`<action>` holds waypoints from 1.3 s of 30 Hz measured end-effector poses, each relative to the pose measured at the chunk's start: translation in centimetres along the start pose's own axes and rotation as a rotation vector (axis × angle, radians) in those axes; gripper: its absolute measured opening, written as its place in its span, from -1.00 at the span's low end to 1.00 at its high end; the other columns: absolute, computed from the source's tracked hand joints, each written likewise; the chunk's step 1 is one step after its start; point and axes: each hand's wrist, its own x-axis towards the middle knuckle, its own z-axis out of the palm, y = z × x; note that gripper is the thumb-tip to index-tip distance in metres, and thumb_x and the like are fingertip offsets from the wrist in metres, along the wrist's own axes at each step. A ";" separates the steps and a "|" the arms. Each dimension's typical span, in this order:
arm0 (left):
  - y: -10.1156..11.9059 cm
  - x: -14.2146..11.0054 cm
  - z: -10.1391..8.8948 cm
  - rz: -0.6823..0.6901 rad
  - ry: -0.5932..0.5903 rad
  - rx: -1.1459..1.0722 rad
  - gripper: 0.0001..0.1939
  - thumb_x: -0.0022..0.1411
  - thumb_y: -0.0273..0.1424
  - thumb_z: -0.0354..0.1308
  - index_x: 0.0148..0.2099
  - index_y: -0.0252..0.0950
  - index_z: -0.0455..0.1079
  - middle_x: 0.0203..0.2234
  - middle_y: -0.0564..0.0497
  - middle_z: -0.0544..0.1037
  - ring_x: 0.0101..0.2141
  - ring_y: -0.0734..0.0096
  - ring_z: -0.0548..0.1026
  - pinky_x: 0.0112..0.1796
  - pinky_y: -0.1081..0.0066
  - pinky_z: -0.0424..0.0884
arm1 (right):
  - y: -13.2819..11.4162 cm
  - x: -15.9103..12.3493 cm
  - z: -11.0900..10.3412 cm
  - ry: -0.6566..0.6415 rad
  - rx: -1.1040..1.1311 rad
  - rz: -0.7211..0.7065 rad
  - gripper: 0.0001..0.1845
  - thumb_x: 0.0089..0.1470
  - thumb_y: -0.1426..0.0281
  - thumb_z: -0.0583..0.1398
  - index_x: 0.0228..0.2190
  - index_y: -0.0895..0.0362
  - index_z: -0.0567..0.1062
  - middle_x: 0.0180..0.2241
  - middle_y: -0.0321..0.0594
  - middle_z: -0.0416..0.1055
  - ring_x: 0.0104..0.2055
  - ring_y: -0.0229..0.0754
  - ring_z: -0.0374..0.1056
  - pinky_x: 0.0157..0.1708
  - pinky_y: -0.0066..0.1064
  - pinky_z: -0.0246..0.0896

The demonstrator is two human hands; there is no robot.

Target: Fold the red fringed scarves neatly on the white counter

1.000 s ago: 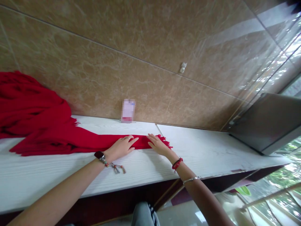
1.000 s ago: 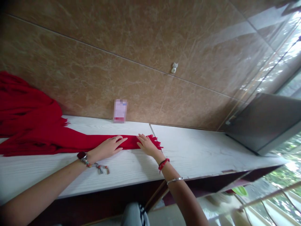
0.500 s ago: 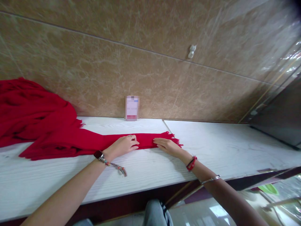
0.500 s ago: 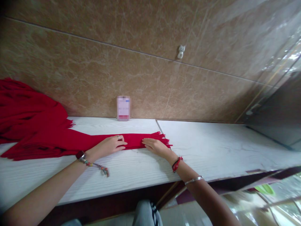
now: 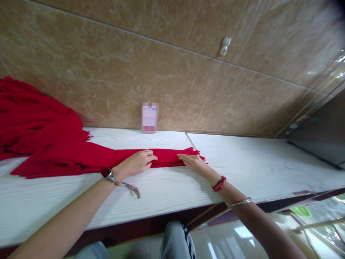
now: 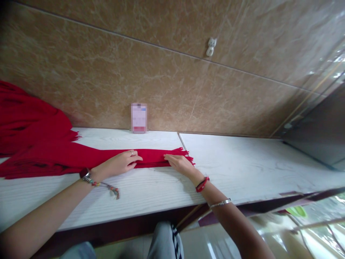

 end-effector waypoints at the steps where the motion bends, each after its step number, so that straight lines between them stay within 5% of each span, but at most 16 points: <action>1: -0.1 0.0 0.2 0.007 -0.009 -0.021 -0.73 0.22 -0.50 -0.07 -0.08 -0.30 0.36 -0.24 -0.05 0.42 -0.19 0.39 0.37 -0.12 0.41 0.28 | -0.1 0.0 -0.1 -0.006 0.025 0.010 -0.67 0.15 0.46 -0.03 -0.08 0.14 0.39 -0.13 -0.11 0.44 -0.12 -0.20 0.38 -0.14 -0.34 0.33; 15: -0.2 -0.5 -0.6 0.060 -0.071 -0.162 -0.69 0.20 -0.53 -0.03 -0.07 -0.20 0.41 -0.23 -0.01 0.42 -0.19 0.44 0.36 -0.11 0.47 0.24 | -0.2 -0.5 -0.1 -0.079 0.014 -0.093 -0.70 0.01 0.57 0.03 -0.29 0.13 0.50 -0.11 -0.12 0.42 0.02 -0.16 0.27 -0.01 -0.23 0.23; 19: 0.2 -0.5 -0.7 0.052 -0.027 -0.162 -0.74 0.22 -0.41 -0.01 -0.08 -0.16 0.42 -0.28 0.00 0.40 -0.22 0.44 0.37 -0.12 0.45 0.24 | -1.1 -0.1 -0.4 -0.088 -0.064 -0.150 -0.65 0.00 0.53 0.07 -0.13 0.19 0.43 -0.01 -0.04 0.34 0.08 -0.13 0.20 0.04 -0.18 0.16; 22: 0.5 -0.4 0.2 -0.010 0.009 -0.139 -0.67 0.27 -0.29 -0.08 0.05 -0.14 0.31 -0.04 -0.05 0.32 -0.07 0.36 0.31 -0.02 0.34 0.17 | -1.2 0.1 -0.4 -0.133 -0.128 -0.162 -0.55 0.05 0.51 0.05 0.02 0.20 0.30 0.03 -0.02 0.29 0.10 -0.13 0.16 0.06 -0.17 0.14; 26: 0.3 -0.3 1.4 -0.059 -0.120 -0.088 -0.53 0.28 -0.15 -0.16 0.22 -0.02 0.00 0.21 -0.01 0.03 0.18 0.11 -0.04 0.09 0.02 -0.09 | -0.3 -0.3 -0.3 -0.185 -0.195 -0.169 -0.55 0.10 0.58 -0.04 0.04 0.24 0.28 0.03 0.01 0.28 0.09 -0.14 0.17 0.05 -0.22 0.17; 39: 0.2 -0.7 0.7 -0.036 -0.246 -0.079 -0.53 0.26 -0.05 -0.25 0.21 0.13 -0.06 0.26 0.04 -0.15 0.20 -0.10 -0.22 0.06 -0.14 -0.16 | 1.5 -0.9 -0.8 -0.112 -0.306 -0.224 -0.64 0.13 0.57 -0.02 -0.11 0.18 0.44 -0.12 -0.08 0.43 -0.06 -0.16 0.34 -0.04 -0.26 0.26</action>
